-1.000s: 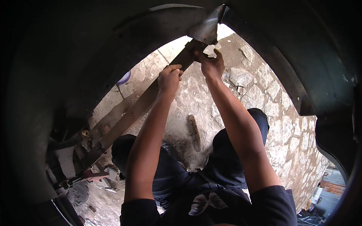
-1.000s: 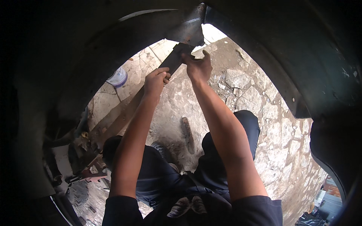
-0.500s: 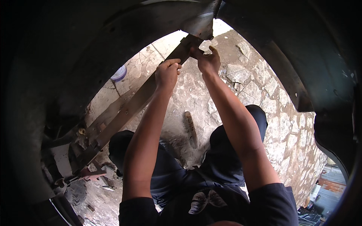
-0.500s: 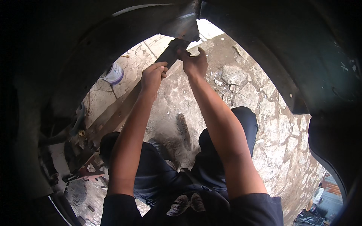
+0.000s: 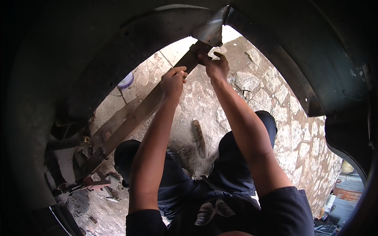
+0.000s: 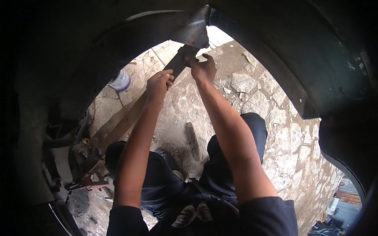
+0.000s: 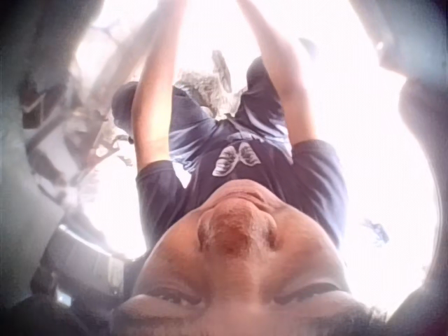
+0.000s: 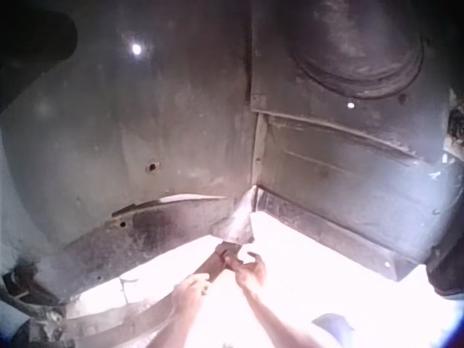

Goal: The person sits under a vehicle and repeatedly inserts and secures small metal fasteners into a metal beam on the undercarriage. They adjust the fasteners by hand and occasionally reposition their hands to reach different points along the beam.

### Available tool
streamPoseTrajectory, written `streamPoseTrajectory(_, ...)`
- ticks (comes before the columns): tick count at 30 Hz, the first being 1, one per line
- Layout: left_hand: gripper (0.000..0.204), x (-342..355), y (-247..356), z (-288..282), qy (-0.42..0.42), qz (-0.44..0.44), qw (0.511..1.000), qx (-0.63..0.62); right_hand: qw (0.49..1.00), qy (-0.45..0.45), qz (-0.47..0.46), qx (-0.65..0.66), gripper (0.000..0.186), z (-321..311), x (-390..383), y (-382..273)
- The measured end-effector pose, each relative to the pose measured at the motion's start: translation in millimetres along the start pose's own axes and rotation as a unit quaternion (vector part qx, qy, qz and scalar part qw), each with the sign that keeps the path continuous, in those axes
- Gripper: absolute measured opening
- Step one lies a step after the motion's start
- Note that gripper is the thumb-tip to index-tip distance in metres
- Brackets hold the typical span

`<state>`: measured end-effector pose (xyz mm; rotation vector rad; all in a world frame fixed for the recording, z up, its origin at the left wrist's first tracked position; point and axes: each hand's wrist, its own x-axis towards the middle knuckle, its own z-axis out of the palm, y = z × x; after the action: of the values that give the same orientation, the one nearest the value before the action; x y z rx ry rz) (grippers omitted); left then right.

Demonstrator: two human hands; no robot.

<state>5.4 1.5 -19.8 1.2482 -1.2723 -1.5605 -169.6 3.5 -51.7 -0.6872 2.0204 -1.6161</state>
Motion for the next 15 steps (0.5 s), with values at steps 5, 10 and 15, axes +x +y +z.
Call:
streamPoseTrajectory(5,0.028,-6,-8,-10,0.002,-0.005,1.000,0.031,0.995,0.012,0.000,-0.099,0.096,7,18,-16)
streamPoseTrajectory(10,0.027,-1,-16,-12,0.004,0.001,0.998,0.059,0.998,-0.037,0.026,-0.053,0.085,4,6,-7)
streamPoseTrajectory(15,0.029,0,-3,-11,-0.014,0.009,0.995,0.096,0.979,-0.174,0.082,0.075,0.062,-22,-59,-13)
